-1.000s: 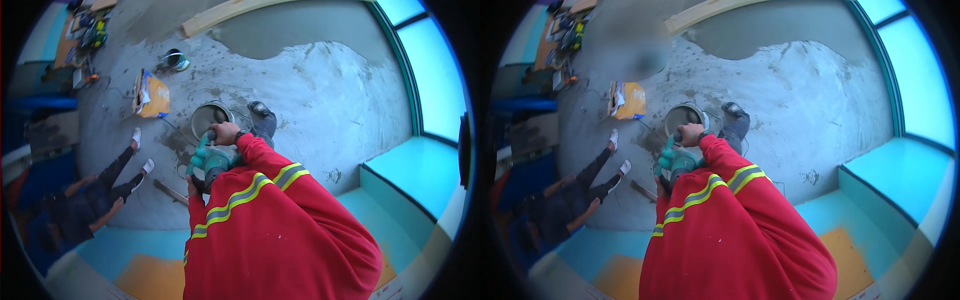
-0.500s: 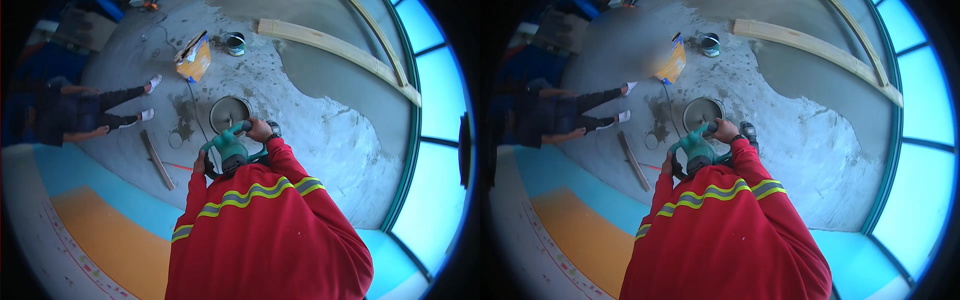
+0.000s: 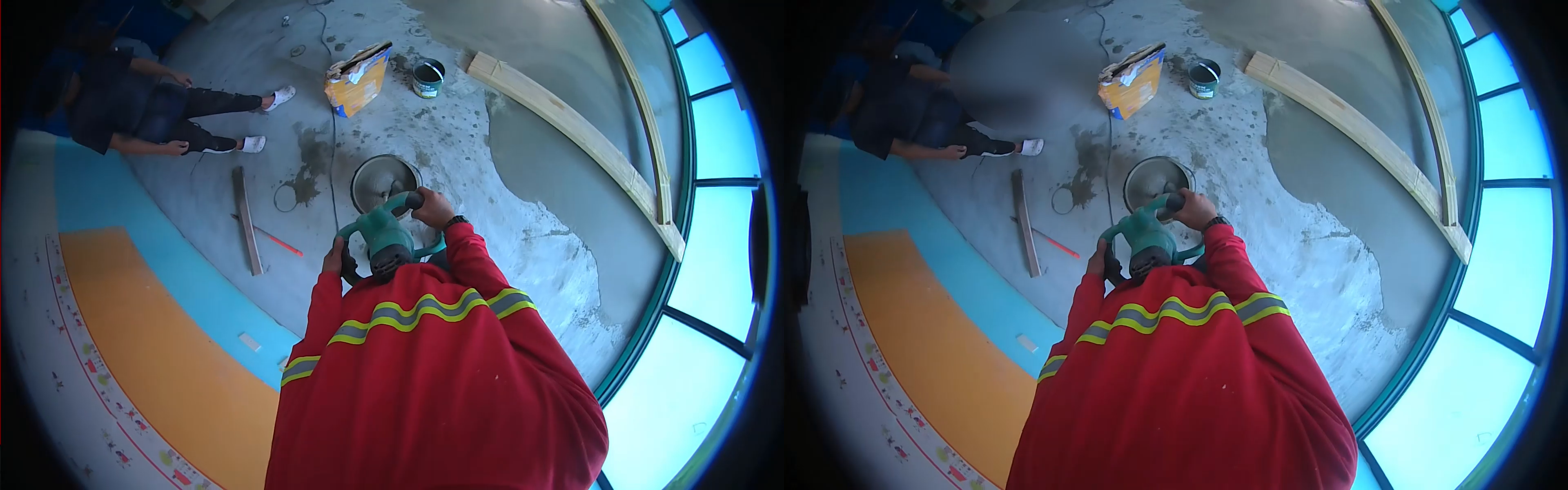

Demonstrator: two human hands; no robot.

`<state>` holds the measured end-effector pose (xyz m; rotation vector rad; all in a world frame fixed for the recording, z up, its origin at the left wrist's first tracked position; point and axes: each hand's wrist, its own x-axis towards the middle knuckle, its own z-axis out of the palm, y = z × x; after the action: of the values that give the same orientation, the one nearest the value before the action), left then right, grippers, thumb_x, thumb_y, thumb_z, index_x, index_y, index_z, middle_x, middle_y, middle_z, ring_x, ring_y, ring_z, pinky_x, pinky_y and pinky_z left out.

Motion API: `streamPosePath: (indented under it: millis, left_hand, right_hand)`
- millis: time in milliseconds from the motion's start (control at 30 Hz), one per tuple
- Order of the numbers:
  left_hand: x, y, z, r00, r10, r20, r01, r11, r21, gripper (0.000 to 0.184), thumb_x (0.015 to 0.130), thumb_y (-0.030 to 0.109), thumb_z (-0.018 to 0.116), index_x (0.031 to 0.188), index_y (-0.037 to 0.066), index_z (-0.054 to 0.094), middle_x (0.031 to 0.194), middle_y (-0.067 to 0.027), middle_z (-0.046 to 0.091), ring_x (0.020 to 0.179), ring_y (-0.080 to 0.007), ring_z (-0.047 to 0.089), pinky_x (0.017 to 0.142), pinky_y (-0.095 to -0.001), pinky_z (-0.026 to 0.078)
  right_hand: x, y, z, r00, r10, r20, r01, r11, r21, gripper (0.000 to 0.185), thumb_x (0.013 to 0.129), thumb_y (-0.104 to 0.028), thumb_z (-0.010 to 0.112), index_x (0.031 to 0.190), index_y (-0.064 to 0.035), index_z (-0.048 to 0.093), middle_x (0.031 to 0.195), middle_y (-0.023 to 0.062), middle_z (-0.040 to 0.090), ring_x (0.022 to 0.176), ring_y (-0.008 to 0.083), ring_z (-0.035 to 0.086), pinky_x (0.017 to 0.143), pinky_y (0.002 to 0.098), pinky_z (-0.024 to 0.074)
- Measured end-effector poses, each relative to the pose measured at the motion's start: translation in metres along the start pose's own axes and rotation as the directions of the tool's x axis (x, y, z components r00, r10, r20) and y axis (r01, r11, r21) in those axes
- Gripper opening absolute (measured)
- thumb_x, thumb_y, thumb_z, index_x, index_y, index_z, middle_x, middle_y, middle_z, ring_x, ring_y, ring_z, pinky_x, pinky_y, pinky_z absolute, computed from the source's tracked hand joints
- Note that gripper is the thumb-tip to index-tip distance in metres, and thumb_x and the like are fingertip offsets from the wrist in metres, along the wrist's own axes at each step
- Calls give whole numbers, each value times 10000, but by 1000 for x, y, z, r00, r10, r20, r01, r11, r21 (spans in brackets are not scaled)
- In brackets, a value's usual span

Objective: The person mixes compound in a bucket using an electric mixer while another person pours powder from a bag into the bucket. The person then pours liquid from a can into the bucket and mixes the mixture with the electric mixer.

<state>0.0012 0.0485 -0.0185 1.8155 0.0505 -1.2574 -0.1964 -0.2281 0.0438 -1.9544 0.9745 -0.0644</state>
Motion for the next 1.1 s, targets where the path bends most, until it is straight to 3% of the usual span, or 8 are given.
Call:
streamPosePath:
  millis: [267, 467, 533, 667, 700, 800, 933, 1100]
  left_hand:
    - [-6, 1, 14, 999, 14, -44, -14, 1000, -8, 813, 787, 736, 535, 1063, -28, 575, 718, -131, 613, 597, -254, 645, 552, -373, 543]
    - [-3, 17, 24, 1000, 25, 17, -26, 999, 36, 764, 788, 694, 587, 1053, -23, 603, 755, -121, 621, 608, -232, 640, 554, -348, 532]
    - [-7, 25, 33, 996, 81, 44, -82, 997, 14, 738, 792, 679, 597, 1040, -17, 615, 763, -101, 623, 618, -212, 632, 560, -336, 522]
    - [1, 31, 50, 979, 186, 85, -185, 983, -19, 635, 816, 601, 624, 1027, 5, 577, 685, -103, 593, 559, -225, 605, 541, -356, 518]
    - [-1, 33, 57, 974, 182, 137, -171, 982, -84, 622, 819, 620, 607, 1007, 29, 578, 670, -82, 579, 550, -212, 587, 533, -345, 505]
    - [-19, 43, 75, 938, 24, 346, 92, 945, -313, 619, 810, 654, 596, 927, 46, 596, 693, -72, 585, 544, -200, 579, 525, -343, 501]
    - [-25, 56, 86, 894, -57, 444, 179, 955, -238, 602, 808, 671, 578, 891, 75, 551, 619, -48, 545, 504, -185, 541, 507, -347, 492]
    - [-25, 71, 91, 924, -77, 374, 138, 980, -140, 583, 796, 646, 617, 850, 69, 553, 590, -31, 528, 467, -172, 524, 471, -343, 468]
  right_hand:
    - [10, 17, -3, 999, -43, 16, 43, 999, -16, 457, 632, -254, 688, 1036, -53, 618, 909, 200, 667, 867, 378, 641, 777, 451, 508]
    - [7, 29, -17, 999, -39, 17, 38, 999, 36, 486, 636, -264, 696, 1064, -49, 614, 929, 201, 665, 884, 374, 639, 790, 441, 506]
    - [8, 34, -25, 997, 12, 78, -15, 999, 32, 546, 648, -285, 708, 1133, -56, 607, 992, 198, 673, 943, 368, 644, 831, 438, 509]
    - [10, 52, -35, 1000, 9, -8, -9, 999, 53, 513, 635, -247, 708, 1097, -45, 615, 965, 199, 674, 918, 367, 647, 812, 441, 510]
    - [9, 53, -41, 1000, 11, -21, -10, 999, 50, 501, 631, -237, 711, 1083, -41, 619, 956, 199, 675, 910, 365, 649, 806, 440, 510]
    - [6, 61, -56, 999, 35, -26, -33, 998, 60, 463, 626, -213, 714, 1043, -30, 630, 914, 194, 675, 874, 348, 654, 778, 428, 508]
    - [-2, 63, -70, 998, 64, -23, -63, 997, 50, 429, 627, -201, 711, 1006, -15, 637, 845, 176, 670, 802, 307, 656, 730, 403, 504]
    - [-12, 72, -62, 990, 129, -48, -123, 986, 108, 411, 625, -189, 709, 985, -4, 637, 806, 169, 667, 754, 290, 652, 696, 400, 509]
